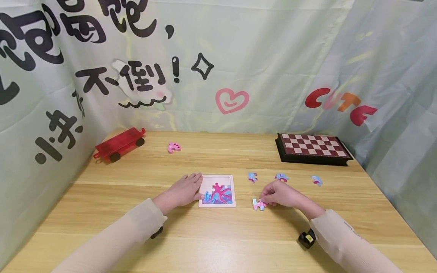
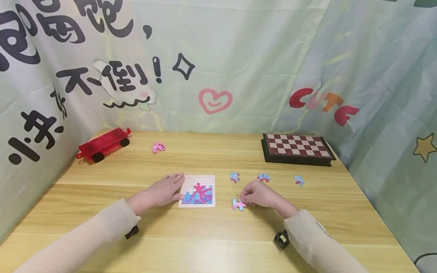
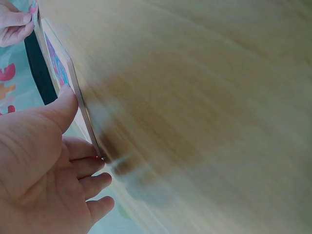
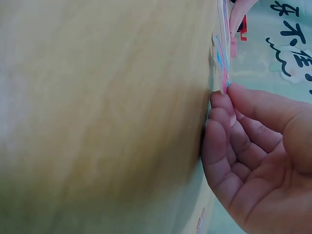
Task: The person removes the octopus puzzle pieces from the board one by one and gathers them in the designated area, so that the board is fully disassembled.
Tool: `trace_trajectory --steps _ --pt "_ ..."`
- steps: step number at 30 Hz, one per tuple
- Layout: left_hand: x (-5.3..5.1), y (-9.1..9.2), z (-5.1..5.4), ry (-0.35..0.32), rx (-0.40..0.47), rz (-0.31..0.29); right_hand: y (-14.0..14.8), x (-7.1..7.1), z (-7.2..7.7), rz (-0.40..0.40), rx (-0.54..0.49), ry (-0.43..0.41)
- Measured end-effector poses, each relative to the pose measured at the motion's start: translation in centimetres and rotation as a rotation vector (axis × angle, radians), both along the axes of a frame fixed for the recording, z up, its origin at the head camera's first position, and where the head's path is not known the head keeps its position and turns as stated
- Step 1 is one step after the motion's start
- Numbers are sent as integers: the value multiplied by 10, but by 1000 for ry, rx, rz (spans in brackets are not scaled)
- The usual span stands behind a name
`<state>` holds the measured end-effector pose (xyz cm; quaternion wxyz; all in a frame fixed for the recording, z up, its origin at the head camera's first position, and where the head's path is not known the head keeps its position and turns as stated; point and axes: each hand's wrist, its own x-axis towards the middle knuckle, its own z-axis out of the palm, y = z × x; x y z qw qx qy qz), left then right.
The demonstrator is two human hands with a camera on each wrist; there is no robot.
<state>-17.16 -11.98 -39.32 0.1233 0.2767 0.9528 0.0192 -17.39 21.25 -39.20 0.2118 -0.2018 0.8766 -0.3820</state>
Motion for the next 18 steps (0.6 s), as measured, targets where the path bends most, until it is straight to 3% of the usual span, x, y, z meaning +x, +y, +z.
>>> trace_trajectory --steps 18 --pt "0 0 0 -3 11 4 -1 -3 4 13 -15 -13"
